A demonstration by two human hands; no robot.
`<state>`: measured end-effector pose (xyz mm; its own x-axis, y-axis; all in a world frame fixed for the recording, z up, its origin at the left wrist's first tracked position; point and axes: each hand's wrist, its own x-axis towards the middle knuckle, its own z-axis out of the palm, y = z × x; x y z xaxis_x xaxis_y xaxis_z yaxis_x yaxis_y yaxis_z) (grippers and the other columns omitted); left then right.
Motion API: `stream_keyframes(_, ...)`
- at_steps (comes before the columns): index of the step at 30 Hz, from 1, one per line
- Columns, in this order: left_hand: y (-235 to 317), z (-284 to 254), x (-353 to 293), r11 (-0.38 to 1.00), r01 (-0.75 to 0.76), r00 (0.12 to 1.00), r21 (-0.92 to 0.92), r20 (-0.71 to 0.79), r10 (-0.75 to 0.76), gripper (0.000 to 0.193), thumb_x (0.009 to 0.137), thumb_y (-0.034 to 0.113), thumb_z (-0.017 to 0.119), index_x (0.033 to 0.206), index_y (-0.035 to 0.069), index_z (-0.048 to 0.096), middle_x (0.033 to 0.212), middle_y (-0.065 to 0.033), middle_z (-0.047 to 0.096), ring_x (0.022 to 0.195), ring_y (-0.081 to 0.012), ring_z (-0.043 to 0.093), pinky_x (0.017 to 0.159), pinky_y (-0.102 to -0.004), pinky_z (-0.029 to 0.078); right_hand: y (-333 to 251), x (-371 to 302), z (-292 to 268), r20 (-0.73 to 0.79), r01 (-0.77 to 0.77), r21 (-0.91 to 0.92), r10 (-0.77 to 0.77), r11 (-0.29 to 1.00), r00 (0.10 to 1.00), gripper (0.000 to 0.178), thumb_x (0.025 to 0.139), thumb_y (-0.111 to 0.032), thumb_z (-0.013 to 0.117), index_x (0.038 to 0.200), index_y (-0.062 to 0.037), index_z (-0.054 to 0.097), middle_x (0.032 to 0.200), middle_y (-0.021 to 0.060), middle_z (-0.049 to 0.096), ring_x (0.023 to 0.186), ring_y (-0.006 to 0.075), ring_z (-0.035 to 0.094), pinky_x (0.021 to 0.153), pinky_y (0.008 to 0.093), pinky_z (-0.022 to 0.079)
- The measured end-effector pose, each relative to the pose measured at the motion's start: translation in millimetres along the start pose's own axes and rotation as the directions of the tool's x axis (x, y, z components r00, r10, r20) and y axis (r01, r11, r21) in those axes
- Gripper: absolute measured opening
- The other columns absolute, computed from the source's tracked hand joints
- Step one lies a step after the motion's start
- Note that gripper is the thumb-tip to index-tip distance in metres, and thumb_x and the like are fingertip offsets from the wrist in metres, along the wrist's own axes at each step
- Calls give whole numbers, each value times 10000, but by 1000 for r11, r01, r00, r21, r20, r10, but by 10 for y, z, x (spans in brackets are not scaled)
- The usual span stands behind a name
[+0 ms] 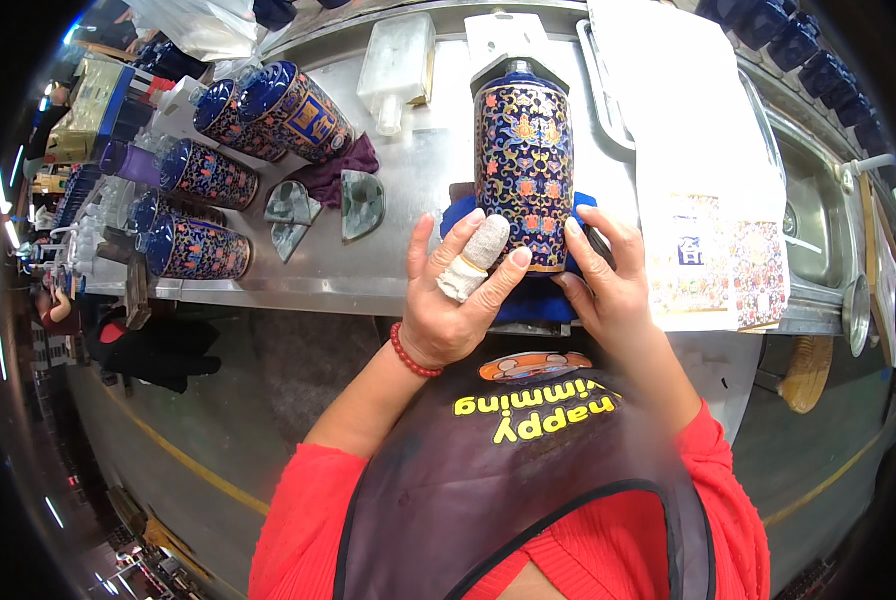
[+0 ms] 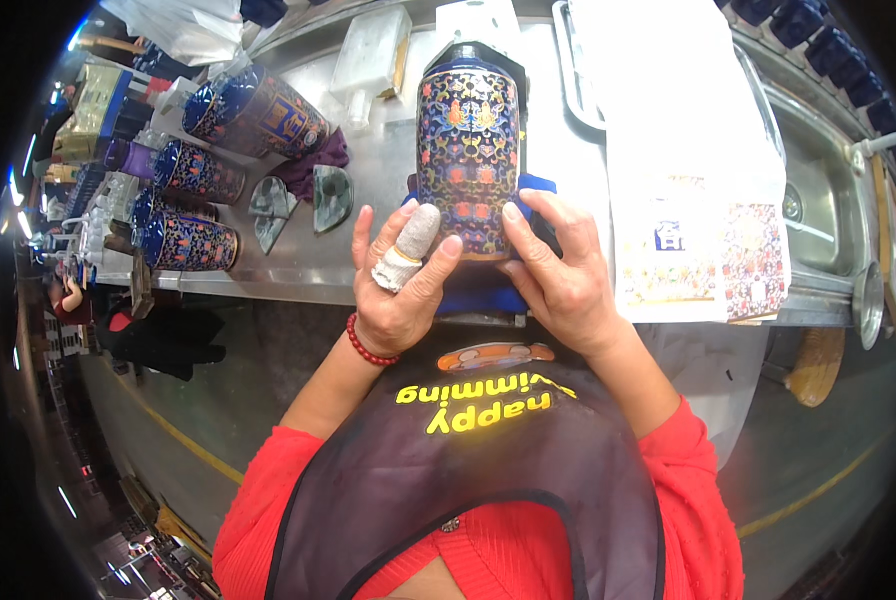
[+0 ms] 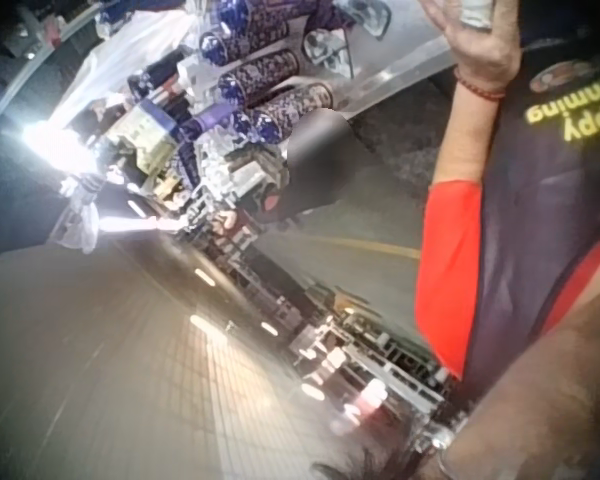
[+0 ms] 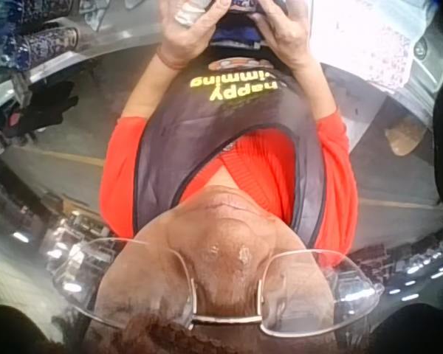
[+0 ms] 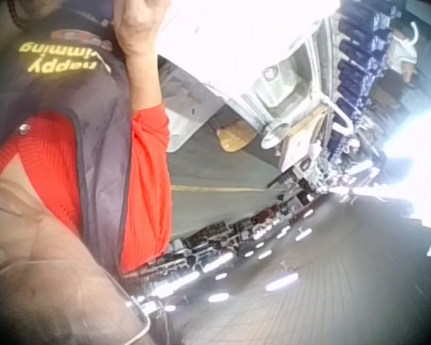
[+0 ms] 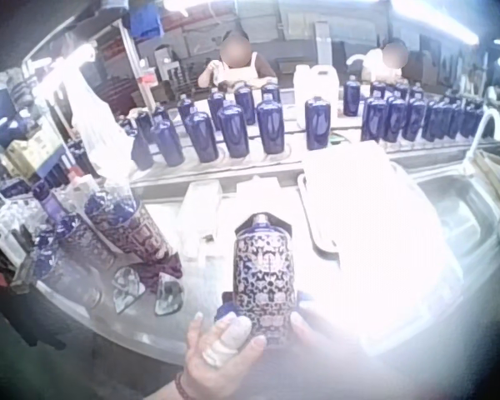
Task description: The person applies small decorative stickers to a blue cylindrical container using tweezers. They rotate the container to access different areas and carefully place each sticker onto the surface.
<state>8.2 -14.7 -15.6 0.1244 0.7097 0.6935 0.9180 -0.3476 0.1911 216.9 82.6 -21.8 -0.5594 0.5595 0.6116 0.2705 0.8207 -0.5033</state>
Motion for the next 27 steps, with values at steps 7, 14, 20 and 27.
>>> stream_keyframes(7,21,-4,71,997,44,999,-67,21,-43,451,859,65,689,1291,188,724,1324,-97,686,1324,-305,553,1209,-580,227,-9,7,-4,-9,-4,12,4,1000,1000,622,726,13,800,1328,-40,652,1352,185,563,1194,378,565,988,456,479)
stream_keyframes(14,-27,-47,67,999,-14,998,-42,65,17,448,855,74,679,1281,201,731,1320,-90,690,1335,-297,544,1225,-560,200,-8,9,1,-17,-7,33,8,999,1000,618,730,12,800,1329,-44,654,1338,178,572,1185,370,570,989,451,482)
stream_keyframes(20,-68,-86,136,993,42,992,-114,123,-28,424,893,211,695,1312,147,702,1353,-114,663,1347,-321,529,1221,-573,186,4,11,2,-11,-1,29,1,1000,1000,614,733,7,801,1327,-40,653,1335,178,573,1176,372,574,978,452,490)
stream_keyframes(27,-112,-115,182,996,-28,980,-87,192,44,528,943,415,658,1379,115,652,1395,-113,635,1380,-333,500,1226,-586,158,6,24,-3,-14,16,34,-16,999,1000,615,729,15,793,1323,-25,644,1329,187,568,1175,386,572,976,468,489)
